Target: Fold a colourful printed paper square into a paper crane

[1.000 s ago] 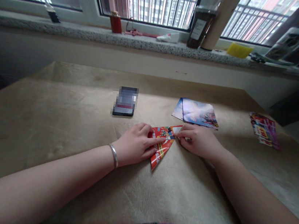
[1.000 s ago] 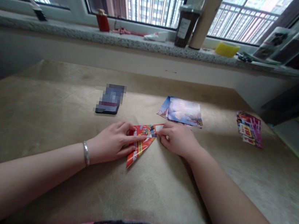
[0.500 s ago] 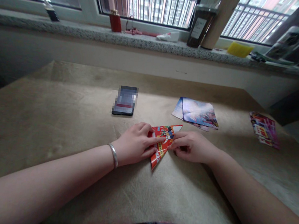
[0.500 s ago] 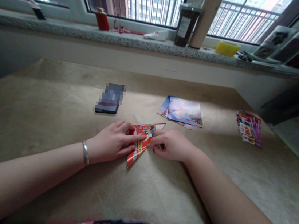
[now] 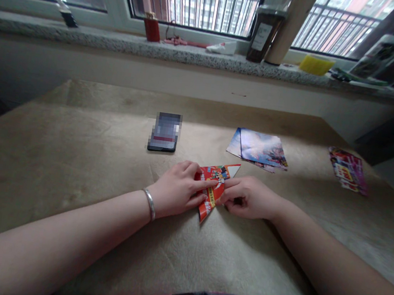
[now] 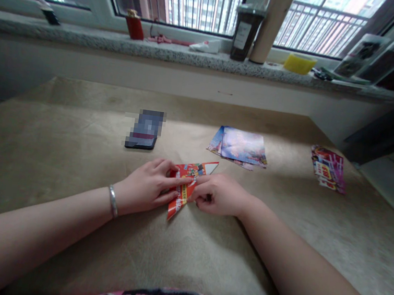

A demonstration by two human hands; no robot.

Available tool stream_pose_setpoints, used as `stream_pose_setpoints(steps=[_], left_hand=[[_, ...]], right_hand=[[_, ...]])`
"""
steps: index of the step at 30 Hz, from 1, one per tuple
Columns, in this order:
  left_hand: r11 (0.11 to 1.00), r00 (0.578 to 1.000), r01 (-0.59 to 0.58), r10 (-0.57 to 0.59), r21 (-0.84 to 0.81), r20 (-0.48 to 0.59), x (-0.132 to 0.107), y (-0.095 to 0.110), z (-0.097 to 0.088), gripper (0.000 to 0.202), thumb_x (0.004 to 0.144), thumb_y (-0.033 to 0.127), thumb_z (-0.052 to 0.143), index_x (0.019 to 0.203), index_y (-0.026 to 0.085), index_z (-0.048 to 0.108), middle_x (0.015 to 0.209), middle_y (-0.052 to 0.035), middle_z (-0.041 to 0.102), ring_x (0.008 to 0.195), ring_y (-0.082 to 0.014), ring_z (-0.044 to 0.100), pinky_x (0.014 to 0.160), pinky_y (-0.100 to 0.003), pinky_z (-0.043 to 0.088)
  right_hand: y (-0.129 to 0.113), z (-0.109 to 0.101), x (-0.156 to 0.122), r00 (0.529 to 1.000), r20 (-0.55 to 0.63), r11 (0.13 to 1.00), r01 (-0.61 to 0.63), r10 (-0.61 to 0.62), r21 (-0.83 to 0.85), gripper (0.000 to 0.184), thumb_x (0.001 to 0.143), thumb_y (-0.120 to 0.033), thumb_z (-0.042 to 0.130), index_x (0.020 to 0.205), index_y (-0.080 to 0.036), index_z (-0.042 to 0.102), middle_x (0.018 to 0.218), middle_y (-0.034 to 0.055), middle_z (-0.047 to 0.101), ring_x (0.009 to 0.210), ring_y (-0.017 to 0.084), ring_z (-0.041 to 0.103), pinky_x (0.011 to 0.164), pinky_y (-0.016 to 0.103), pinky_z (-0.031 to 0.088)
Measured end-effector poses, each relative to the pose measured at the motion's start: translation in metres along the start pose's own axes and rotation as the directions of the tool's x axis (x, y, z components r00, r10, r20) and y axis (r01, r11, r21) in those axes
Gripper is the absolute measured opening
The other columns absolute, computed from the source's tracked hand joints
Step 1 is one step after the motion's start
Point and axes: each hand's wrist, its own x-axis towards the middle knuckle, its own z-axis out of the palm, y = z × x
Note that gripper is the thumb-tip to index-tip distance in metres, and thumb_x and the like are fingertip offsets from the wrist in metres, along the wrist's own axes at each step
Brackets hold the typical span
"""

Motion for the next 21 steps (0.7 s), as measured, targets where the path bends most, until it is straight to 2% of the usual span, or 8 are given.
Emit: stream_pose_setpoints(steps=[7, 10, 12, 15, 17, 21], left_hand=[[1.000, 1.000, 0.015, -0.015, -0.009, 0.001, -0.003, 0.000, 0.001, 0.038, 0.091, 0.046, 0.047, 0.127, 0.036, 0.055, 0.104, -0.0077, 0.051, 0.096, -0.0232, 0.047, 0.090, -0.041, 0.043], [0.999, 1.000, 0.013, -0.012, -0.031, 0.016, -0.003, 0.000, -0.001, 0.040, 0.090, 0.046, 0.048, 0.128, 0.034, 0.054, 0.107, -0.0083, 0.052, 0.099, -0.0239, 0.047, 0.092, -0.042, 0.043], [0.998, 0.999, 0.040, -0.039, -0.057, 0.025, -0.002, 0.001, -0.003, 0.044, 0.090, 0.045, 0.050, 0.129, 0.027, 0.053, 0.109, -0.0090, 0.053, 0.101, -0.0244, 0.048, 0.094, -0.043, 0.043], [0.989, 0.996, 0.089, -0.086, -0.122, 0.025, 0.000, 0.002, -0.005, 0.040, 0.089, 0.042, 0.051, 0.120, 0.018, 0.056, 0.111, -0.0101, 0.055, 0.105, -0.0244, 0.048, 0.097, -0.042, 0.043], [0.980, 0.995, 0.095, -0.095, -0.176, 0.008, 0.001, 0.002, -0.006, 0.032, 0.089, 0.039, 0.051, 0.113, 0.017, 0.058, 0.113, -0.0100, 0.055, 0.106, -0.0237, 0.049, 0.097, -0.042, 0.043], [0.967, 0.995, 0.020, -0.043, -0.253, -0.086, 0.001, 0.000, -0.008, 0.022, 0.091, 0.031, 0.049, 0.102, 0.021, 0.064, 0.109, -0.0084, 0.056, 0.108, -0.0228, 0.048, 0.096, -0.042, 0.044]], right_hand=[[-0.002, 0.005, 0.002, 1.000, 0.006, 1.000, 0.001, -0.001, 0.030, 0.025, 0.070, -0.007, 0.055, 0.084, -0.022, 0.071, 0.087, 0.0018, 0.067, 0.067, 0.010, 0.060, 0.060, 0.023, 0.044], [-0.001, 0.002, 0.003, 0.997, -0.064, 0.999, 0.033, -0.033, -0.006, 0.021, 0.072, -0.010, 0.057, 0.083, -0.022, 0.071, 0.085, 0.0029, 0.066, 0.073, 0.013, 0.061, 0.066, 0.026, 0.047], [0.000, -0.001, 0.004, 0.991, -0.123, 0.996, 0.050, -0.059, -0.073, 0.016, 0.073, -0.013, 0.061, 0.082, -0.022, 0.070, 0.089, 0.0047, 0.066, 0.083, 0.016, 0.061, 0.075, 0.032, 0.049], [0.002, -0.005, 0.004, 0.987, -0.150, 0.991, 0.047, -0.066, -0.129, 0.014, 0.075, -0.017, 0.064, 0.086, -0.022, 0.070, 0.111, 0.0075, 0.065, 0.109, 0.023, 0.055, 0.093, 0.042, 0.045], [0.006, -0.006, 0.003, 0.990, -0.133, 0.994, 0.033, -0.048, -0.108, 0.014, 0.078, -0.019, 0.064, 0.091, -0.022, 0.069, 0.118, 0.0069, 0.064, 0.121, 0.024, 0.050, 0.099, 0.045, 0.043], [0.012, -0.007, 0.000, 0.994, -0.110, 0.998, 0.023, -0.028, -0.053, 0.012, 0.085, -0.023, 0.061, 0.094, -0.022, 0.069, 0.115, 0.0055, 0.067, 0.118, 0.020, 0.055, 0.098, 0.042, 0.046]])
